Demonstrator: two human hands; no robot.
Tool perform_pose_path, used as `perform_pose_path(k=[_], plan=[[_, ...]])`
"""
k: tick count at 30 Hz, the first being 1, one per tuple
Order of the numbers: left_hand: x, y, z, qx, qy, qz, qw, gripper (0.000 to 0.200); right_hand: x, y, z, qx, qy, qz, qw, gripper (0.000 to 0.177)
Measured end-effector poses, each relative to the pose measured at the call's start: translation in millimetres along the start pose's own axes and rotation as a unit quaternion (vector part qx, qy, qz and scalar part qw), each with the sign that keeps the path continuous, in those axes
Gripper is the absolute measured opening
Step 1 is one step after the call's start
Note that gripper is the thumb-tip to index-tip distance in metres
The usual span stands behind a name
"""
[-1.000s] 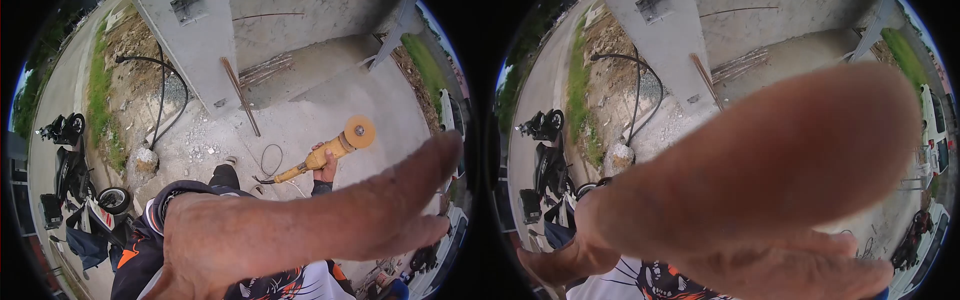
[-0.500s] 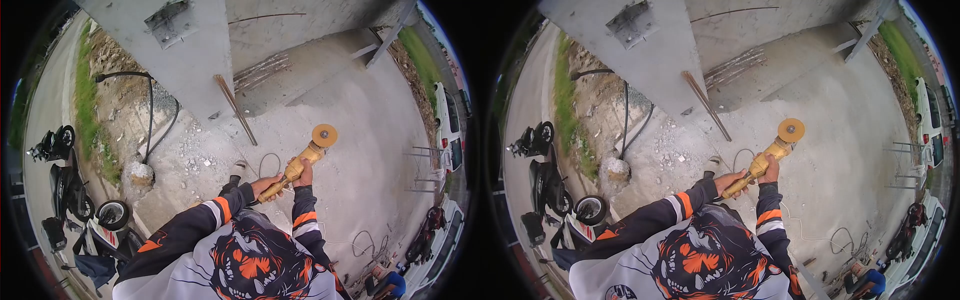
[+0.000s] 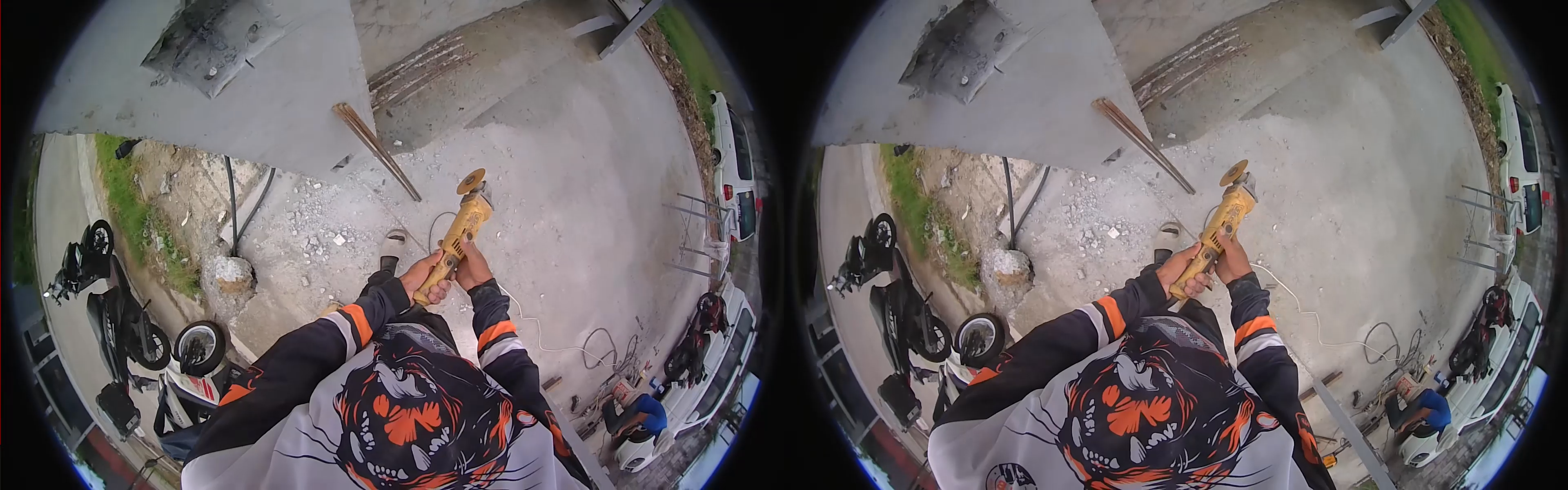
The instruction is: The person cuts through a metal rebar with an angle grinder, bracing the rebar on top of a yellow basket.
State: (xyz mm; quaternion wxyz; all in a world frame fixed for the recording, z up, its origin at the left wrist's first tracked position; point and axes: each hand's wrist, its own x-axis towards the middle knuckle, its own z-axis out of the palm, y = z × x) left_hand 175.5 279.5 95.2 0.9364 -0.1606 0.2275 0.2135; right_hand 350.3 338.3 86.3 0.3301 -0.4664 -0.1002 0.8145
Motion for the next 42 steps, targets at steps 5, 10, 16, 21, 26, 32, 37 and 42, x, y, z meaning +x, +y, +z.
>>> perform_pose_path(k=[5,10,16,21,26,32,37,42], plan=[[-9.4,21.6,2.0,-0.014,0.016,-0.002,1.000,0.072,-8.9,12.5,10.4,-0.098,-0.054,0.006,0.994,0.046],[-19.3,30.1,-2.2,0.070,0.060,0.006,0.996,0.071,-3.1,35.6,10.4,-0.088,-0.023,-0.003,0.996,0.050],[-40.9,28.7,6.5,0.207,0.092,0.064,0.972,0.084,0.6,22.5,17.0,-0.048,-0.082,0.016,0.995,0.065],[-20.4,21.2,-10.9,0.406,0.166,0.051,0.897,0.094,52.8,8.1,-15.8,0.089,0.050,0.041,0.994,0.053],[-2.9,99.9,-51.0,0.539,0.230,0.076,0.807,0.088,55.5,3.7,-33.6,0.118,0.111,0.013,0.987,0.034],[-37.2,302.9,-87.2,0.457,0.538,0.519,0.482,0.070,-3.0,-1.7,-76.0,0.064,0.177,-0.099,0.977,0.035],[-27.7,323.3,-97.7,0.465,0.606,0.417,0.493,0.049,-56.9,-24.9,-102.6,0.019,0.219,-0.151,0.964,0.035],[-26.7,284.5,-109.5,0.392,0.659,0.477,0.429,0.044,-86.0,-39.8,-136.4,-0.004,0.224,-0.163,0.961,0.036]])
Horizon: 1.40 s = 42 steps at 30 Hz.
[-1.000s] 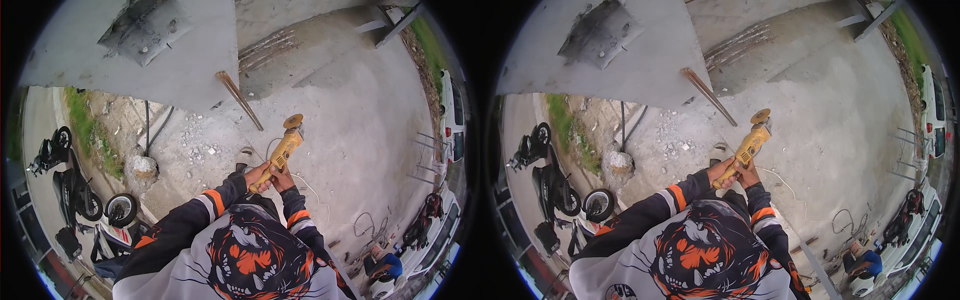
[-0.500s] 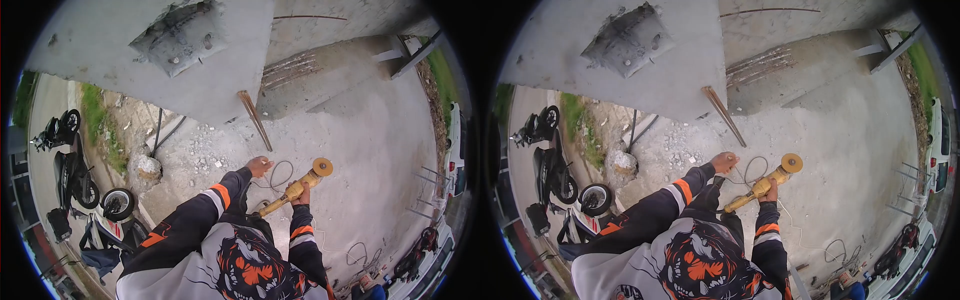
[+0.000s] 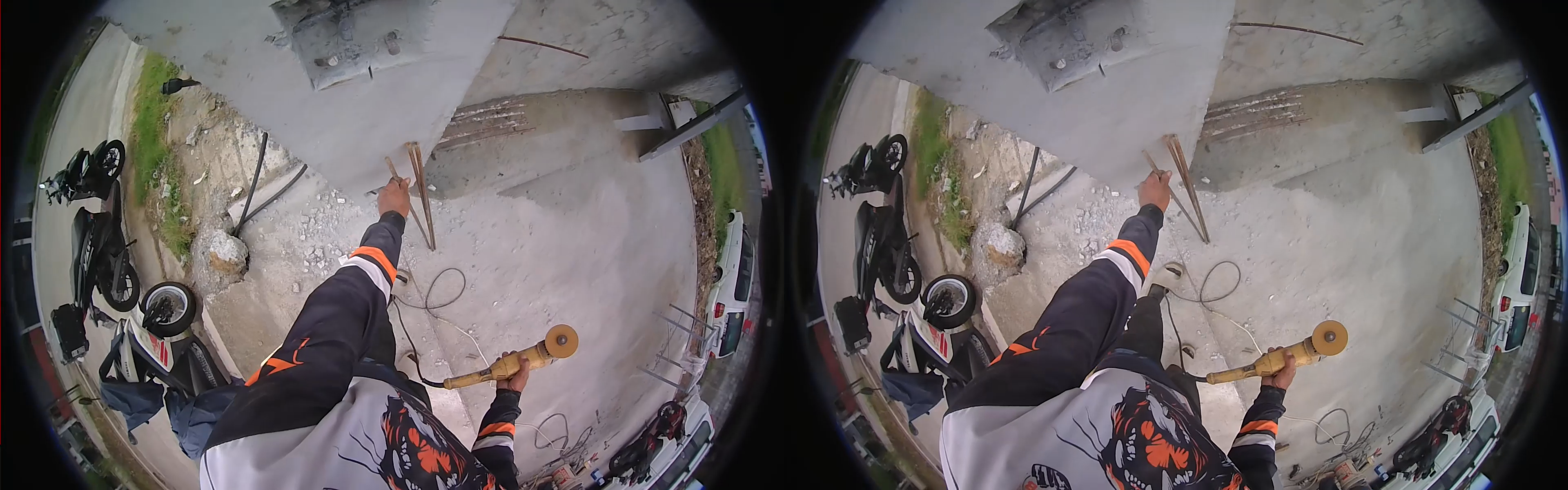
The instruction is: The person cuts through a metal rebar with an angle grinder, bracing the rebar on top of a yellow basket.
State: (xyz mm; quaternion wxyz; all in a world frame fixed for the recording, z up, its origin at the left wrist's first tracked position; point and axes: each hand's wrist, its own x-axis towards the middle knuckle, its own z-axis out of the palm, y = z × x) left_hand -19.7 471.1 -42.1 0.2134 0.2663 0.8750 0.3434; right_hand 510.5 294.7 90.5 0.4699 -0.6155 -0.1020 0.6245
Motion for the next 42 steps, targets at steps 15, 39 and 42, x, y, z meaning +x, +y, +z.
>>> perform_pose_path(k=[15,39,42], plan=[[-426.5,-357.6,-257.4,-0.379,0.427,-0.310,0.760,0.051,23.4,-12.6,-112.0,-0.091,-0.174,-0.065,0.978,0.034],[-907.9,-416.7,-508.3,0.068,0.781,-0.108,0.611,0.058,-15.6,97.2,-281.0,-0.575,-0.284,-0.329,0.694,0.051],[-943.8,-304.5,-580.2,-0.069,0.580,-0.067,0.809,0.046,-71.5,105.2,-300.2,-0.352,-0.311,-0.232,0.851,0.040]])
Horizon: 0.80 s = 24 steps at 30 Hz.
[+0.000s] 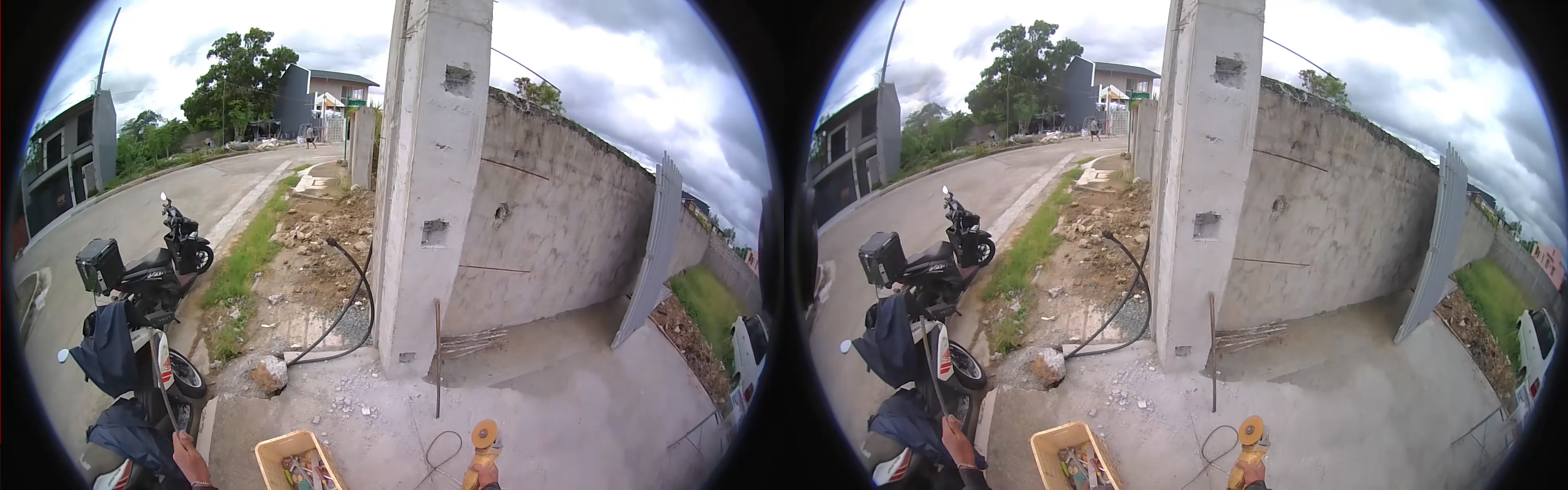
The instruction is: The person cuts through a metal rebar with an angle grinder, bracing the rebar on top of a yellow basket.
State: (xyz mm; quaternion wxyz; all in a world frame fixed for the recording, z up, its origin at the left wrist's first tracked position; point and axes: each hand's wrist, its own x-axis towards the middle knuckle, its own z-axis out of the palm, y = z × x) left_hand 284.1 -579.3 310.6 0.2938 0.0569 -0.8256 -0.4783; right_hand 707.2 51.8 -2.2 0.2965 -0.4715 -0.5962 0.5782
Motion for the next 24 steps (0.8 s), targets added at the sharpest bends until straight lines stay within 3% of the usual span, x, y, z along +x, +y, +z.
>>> perform_pose_path(k=[2,4,6,7,8,9,10,11,13,16,17,18,20,22,24], plan=[[42.0,8.3,-26.2,0.032,-0.096,0.141,0.985,0.045,-55.4,-43.3,23.0,0.161,0.004,0.023,0.987,0.033],[52.9,59.5,-66.2,-0.107,-0.272,-0.041,0.955,0.045,-99.2,-55.3,42.9,0.180,0.031,0.002,0.983,0.032],[34.9,5.0,-82.6,-0.087,-0.352,-0.110,0.926,0.049,-133.5,-44.6,55.8,0.163,0.067,-0.035,0.984,0.033],[17.6,-55.8,-87.0,-0.109,-0.405,-0.210,0.883,0.059,-153.5,-41.8,60.3,0.150,0.066,-0.037,0.986,0.037],[-6.5,-109.4,-93.4,-0.104,-0.475,-0.221,0.846,0.067,-180.9,-41.8,72.7,0.159,0.077,-0.030,0.984,0.038],[-31.1,-200.4,-86.7,-0.075,-0.480,-0.305,0.819,0.068,-207.1,-44.7,79.7,0.165,0.089,-0.024,0.982,0.039],[-65.5,-174.3,-103.4,0.155,-0.501,-0.179,0.833,0.065,-231.8,-45.4,78.7,0.164,0.103,-0.017,0.981,0.040],[-102.5,-264.8,-98.7,0.188,-0.532,-0.084,0.822,0.076,-245.1,-28.1,77.0,0.136,0.101,-0.023,0.985,0.042],[-161.7,-301.4,-117.4,0.264,-0.494,-0.093,0.823,0.075,-281.2,-10.9,70.0,0.077,0.090,-0.012,0.993,0.043],[-206.1,-373.5,-132.3,0.306,-0.580,-0.084,0.751,0.089,-337.7,-13.1,66.0,0.027,0.064,0.001,0.998,0.044],[-214.7,-398.4,-138.8,0.268,-0.573,-0.084,0.770,0.071,-354.2,-18.3,68.2,0.015,0.047,0.005,0.999,0.044],[-220.6,-414.2,-147.1,0.230,-0.566,-0.083,0.787,0.065,-367.9,-22.1,69.3,0.003,0.037,0.027,0.999,0.044],[-237.6,-402.0,-164.2,0.251,-0.562,-0.212,0.759,0.060,-379.3,-16.4,75.0,-0.018,0.011,0.066,0.998,0.043],[-235.4,-400.9,-176.0,0.212,-0.574,-0.251,0.750,0.055,-386.5,10.7,78.9,-0.015,-0.008,0.103,0.995,0.042],[-231.1,-399.9,-183.1,0.290,-0.598,-0.160,0.730,0.055,-381.1,32.0,84.1,-0.024,-0.020,0.112,0.993,0.038]])
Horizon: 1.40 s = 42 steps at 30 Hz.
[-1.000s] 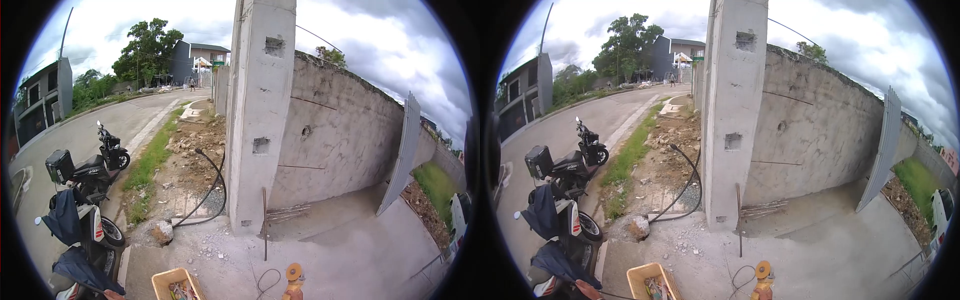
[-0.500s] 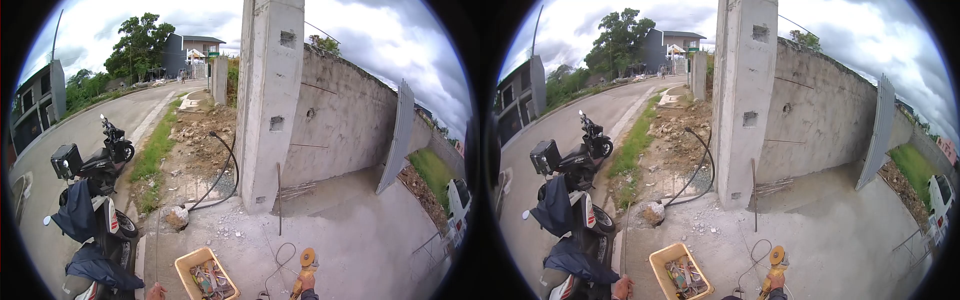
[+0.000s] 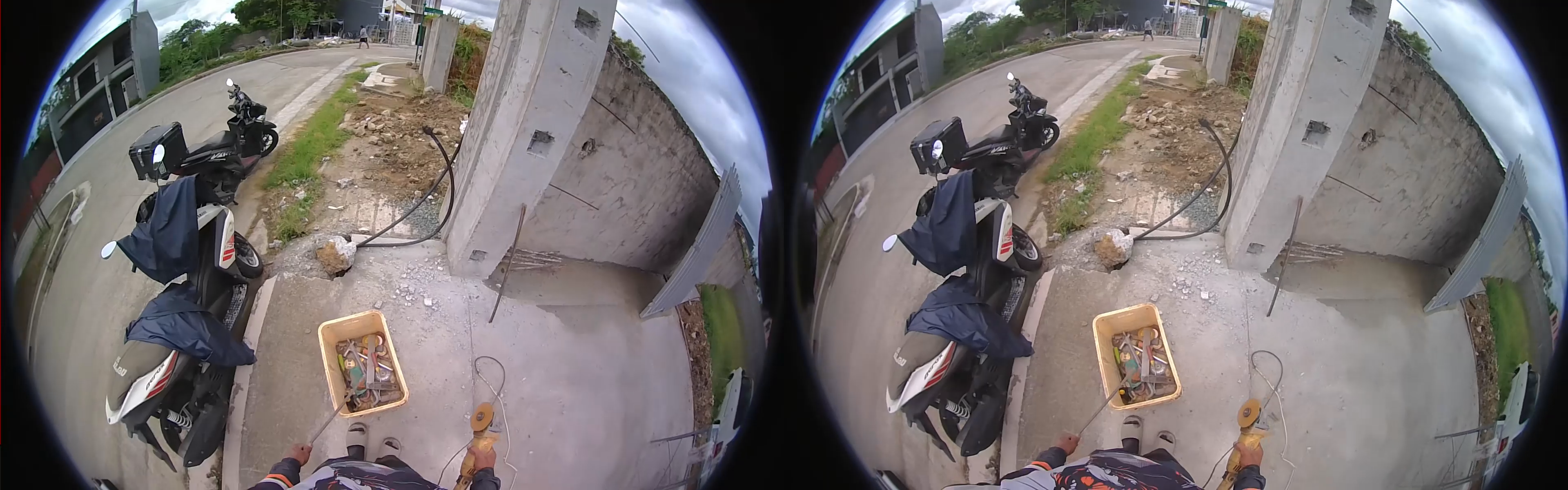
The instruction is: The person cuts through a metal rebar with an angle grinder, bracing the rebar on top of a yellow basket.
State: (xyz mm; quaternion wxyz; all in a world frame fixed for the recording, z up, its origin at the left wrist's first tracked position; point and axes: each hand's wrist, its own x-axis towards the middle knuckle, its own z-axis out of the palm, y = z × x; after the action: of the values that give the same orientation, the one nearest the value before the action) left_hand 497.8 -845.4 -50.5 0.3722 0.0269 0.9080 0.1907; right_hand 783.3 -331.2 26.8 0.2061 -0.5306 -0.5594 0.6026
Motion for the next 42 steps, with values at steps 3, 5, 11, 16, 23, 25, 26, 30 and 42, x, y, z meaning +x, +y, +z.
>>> perform_pose_path(k=[3,5,11,16,23,25,26,30,42], plan=[[1.2,-9.1,-2.6,-0.012,-0.030,-0.024,0.999,0.053,-4.7,30.8,12.3,-0.035,-0.019,-0.013,0.999,0.033],[15.7,-29.6,9.1,-0.013,-0.027,0.018,0.999,0.053,-8.8,53.4,15.4,0.017,-0.041,0.075,0.996,0.029],[62.8,-15.7,25.7,-0.053,-0.048,0.015,0.997,0.050,-29.9,69.2,9.8,-0.018,-0.058,0.213,0.975,0.036],[87.5,30.6,25.0,-0.041,-0.066,0.005,0.997,0.049,-36.1,59.6,4.0,-0.061,-0.090,0.252,0.962,0.030],[176.3,60.3,29.0,-0.065,-0.080,0.006,0.995,0.046,-7.0,48.7,28.3,-0.064,-0.082,0.259,0.960,0.028],[203.1,67.6,29.7,-0.066,-0.068,0.015,0.995,0.045,9.5,45.2,34.1,-0.055,-0.077,0.257,0.962,0.025],[216.9,70.1,30.5,-0.064,-0.062,0.031,0.995,0.044,16.9,39.5,39.1,-0.060,-0.074,0.251,0.963,0.025],[256.8,96.1,21.3,-0.052,-0.054,0.062,0.995,0.043,56.3,21.2,53.3,-0.065,-0.070,0.235,0.967,0.025],[382.1,185.5,39.9,0.050,-0.078,-0.075,0.993,0.046,246.5,56.3,87.6,-0.201,-0.170,0.187,0.946,0.027]])
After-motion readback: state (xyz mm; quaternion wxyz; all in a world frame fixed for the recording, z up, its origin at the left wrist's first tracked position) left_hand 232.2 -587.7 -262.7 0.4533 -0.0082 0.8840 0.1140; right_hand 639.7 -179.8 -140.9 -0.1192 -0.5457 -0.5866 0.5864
